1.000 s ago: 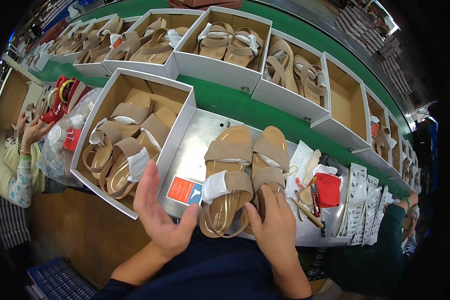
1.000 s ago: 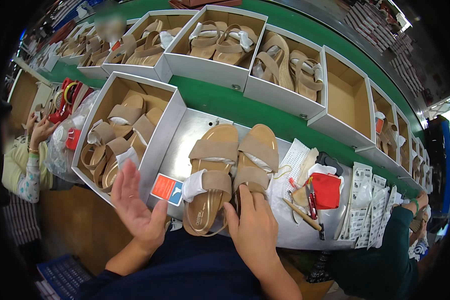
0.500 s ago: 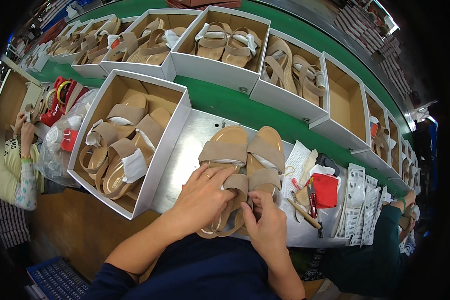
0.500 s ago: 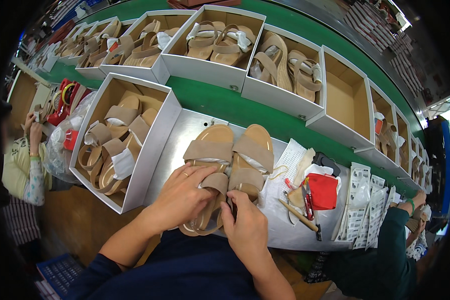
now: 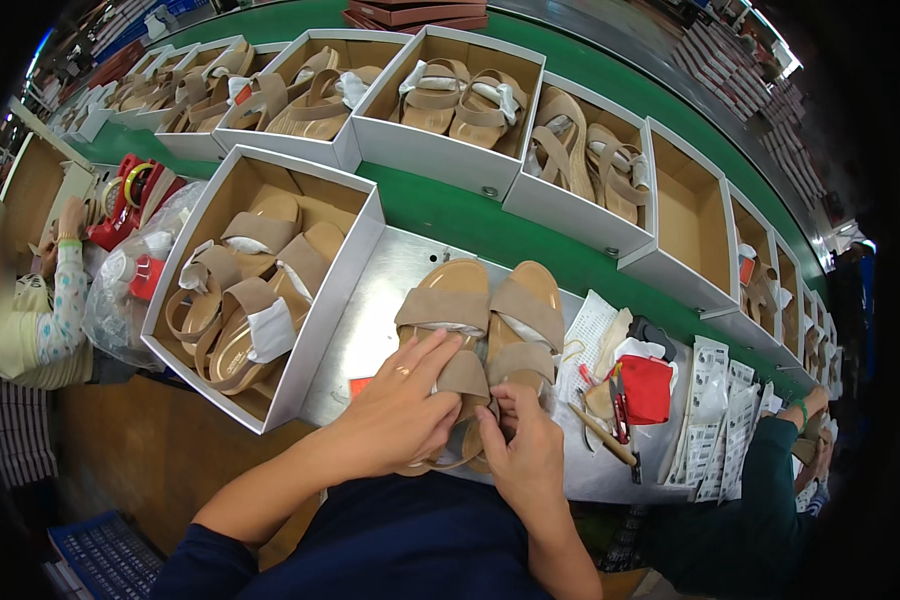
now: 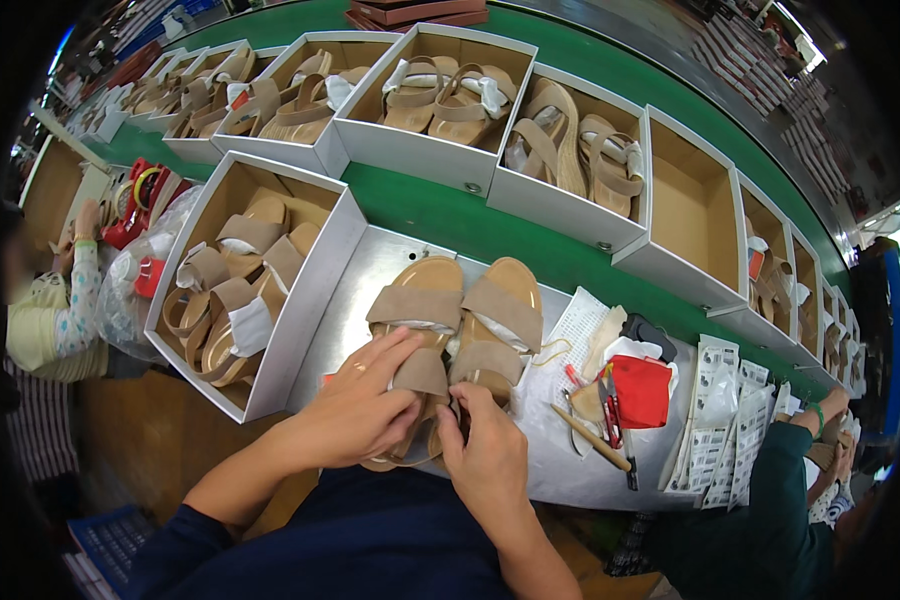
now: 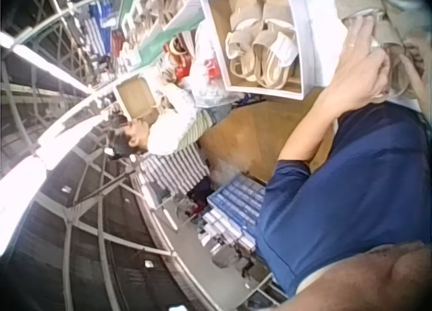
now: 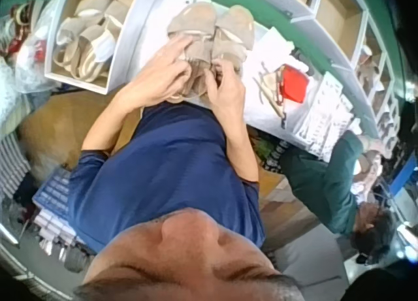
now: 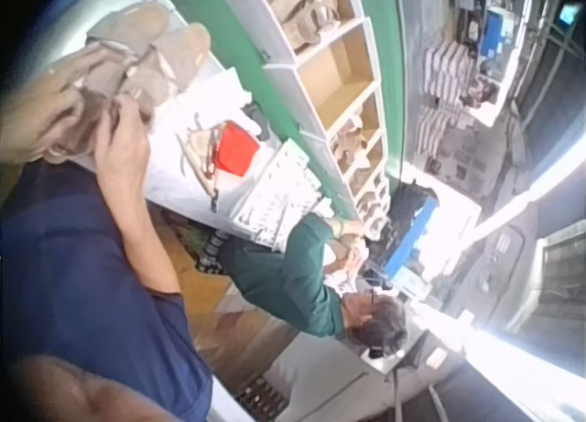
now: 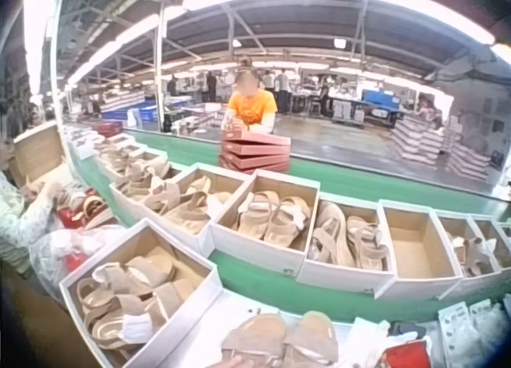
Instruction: The person picks up beige wedge sandals from open boxes on a green conveyor, uses a small blade to trim excess material from the sole and heel, and places the finished shoes back into boxes. The person repeats this process for multiple pairs.
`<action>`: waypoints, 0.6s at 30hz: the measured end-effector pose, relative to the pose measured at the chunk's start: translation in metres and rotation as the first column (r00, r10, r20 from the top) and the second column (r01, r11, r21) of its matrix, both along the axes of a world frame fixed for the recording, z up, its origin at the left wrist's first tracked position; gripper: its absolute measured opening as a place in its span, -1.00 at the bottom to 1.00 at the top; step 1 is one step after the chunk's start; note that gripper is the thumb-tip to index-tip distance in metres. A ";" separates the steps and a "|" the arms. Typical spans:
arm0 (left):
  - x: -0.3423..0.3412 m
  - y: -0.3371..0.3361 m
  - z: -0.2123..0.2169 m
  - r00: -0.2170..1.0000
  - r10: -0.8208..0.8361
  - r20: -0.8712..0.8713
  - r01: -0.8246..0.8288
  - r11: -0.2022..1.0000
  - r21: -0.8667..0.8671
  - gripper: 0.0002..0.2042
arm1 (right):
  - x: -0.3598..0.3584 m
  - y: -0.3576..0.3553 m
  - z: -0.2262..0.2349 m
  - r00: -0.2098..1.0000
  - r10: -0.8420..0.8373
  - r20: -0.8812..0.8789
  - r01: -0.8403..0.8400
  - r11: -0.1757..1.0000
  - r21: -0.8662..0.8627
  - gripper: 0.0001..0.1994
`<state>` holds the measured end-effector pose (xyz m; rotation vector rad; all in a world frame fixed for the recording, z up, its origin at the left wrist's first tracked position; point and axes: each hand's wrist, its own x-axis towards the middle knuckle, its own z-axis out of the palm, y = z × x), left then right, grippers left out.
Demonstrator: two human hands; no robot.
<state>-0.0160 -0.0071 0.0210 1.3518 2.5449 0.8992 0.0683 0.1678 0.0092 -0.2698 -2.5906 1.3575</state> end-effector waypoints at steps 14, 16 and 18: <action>0.113 -0.123 -0.035 0.812 0.504 0.295 -0.347 0.822 -0.452 -0.78 | 0.004 0.001 -0.002 0.998 -0.008 0.064 0.012 0.998 -0.054 -0.75; 0.101 -0.095 0.004 0.772 0.485 0.411 -0.416 0.874 -0.250 -0.70 | 0.003 0.001 -0.004 0.999 -0.003 0.053 0.007 0.997 -0.079 -0.75; 0.079 -0.064 0.022 0.873 0.375 0.313 -0.399 0.917 0.015 -0.71 | 0.003 0.003 -0.005 0.999 0.006 0.054 -0.003 0.999 -0.051 -0.75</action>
